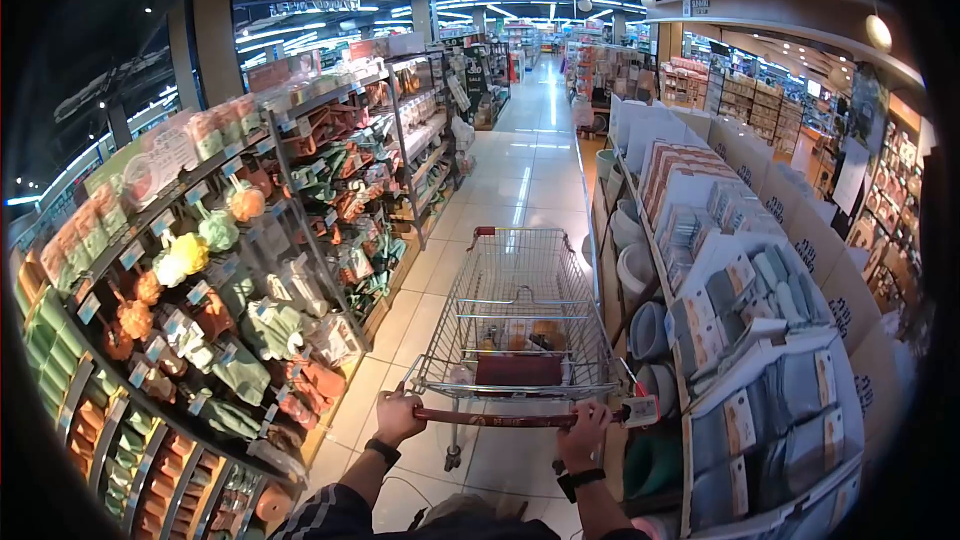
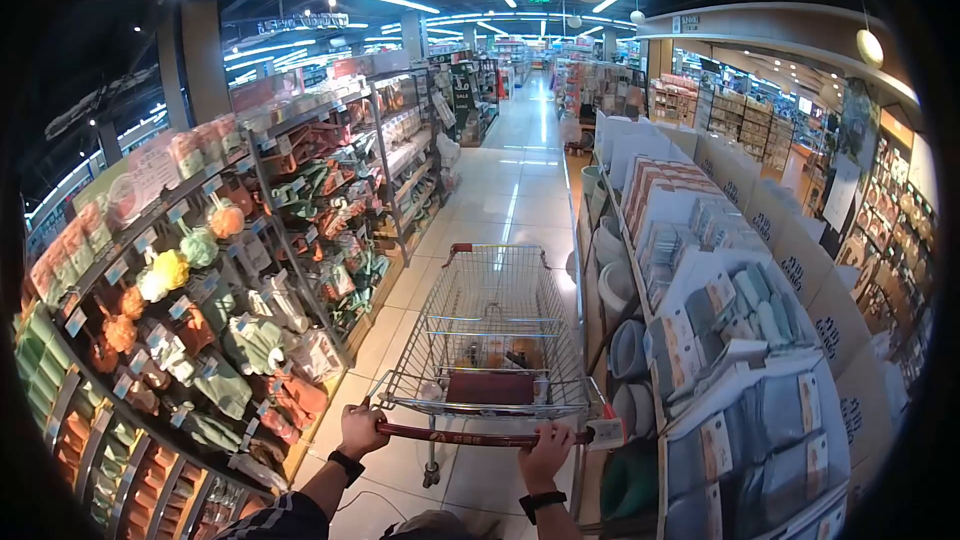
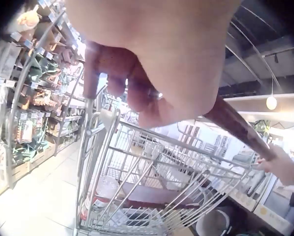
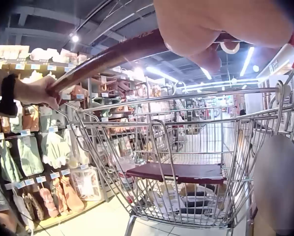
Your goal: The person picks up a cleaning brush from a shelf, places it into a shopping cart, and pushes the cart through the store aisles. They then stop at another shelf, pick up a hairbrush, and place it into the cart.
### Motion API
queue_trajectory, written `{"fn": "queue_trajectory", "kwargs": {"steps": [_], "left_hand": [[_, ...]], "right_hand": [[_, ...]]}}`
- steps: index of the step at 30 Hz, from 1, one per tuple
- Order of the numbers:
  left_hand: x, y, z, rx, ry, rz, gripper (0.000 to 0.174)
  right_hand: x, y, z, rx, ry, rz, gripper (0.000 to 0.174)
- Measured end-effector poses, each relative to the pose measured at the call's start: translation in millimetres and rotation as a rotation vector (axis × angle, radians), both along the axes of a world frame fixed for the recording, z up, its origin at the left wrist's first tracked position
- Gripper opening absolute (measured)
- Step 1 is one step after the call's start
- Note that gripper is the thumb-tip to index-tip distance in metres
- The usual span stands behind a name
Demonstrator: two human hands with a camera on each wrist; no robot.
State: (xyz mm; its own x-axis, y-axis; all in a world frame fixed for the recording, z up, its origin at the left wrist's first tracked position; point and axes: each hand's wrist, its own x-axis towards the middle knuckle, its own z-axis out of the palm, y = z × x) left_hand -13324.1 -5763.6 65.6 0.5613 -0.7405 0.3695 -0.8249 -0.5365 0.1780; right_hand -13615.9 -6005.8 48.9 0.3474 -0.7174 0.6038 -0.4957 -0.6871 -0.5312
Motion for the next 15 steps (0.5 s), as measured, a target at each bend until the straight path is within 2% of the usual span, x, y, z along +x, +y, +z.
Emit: {"fn": "queue_trajectory", "kwargs": {"steps": [6,9,12,15], "left_hand": [[55,-93,-10,-0.237,-0.278,-0.103,0.013],[89,-142,-10,-0.260,-0.229,-0.115,0.013],[128,-193,-18,-0.223,-0.125,-0.063,0.013],[174,-249,-9,-0.280,-0.129,-0.084,0.013]], "right_hand": [[59,-105,-11,-0.073,-0.015,-0.027,0.026],[101,-154,-6,-0.140,-0.074,-0.048,0.019],[139,-202,0,-0.089,-0.039,-0.035,0.021],[183,-254,6,-0.054,0.003,-0.023,0.026]]}}
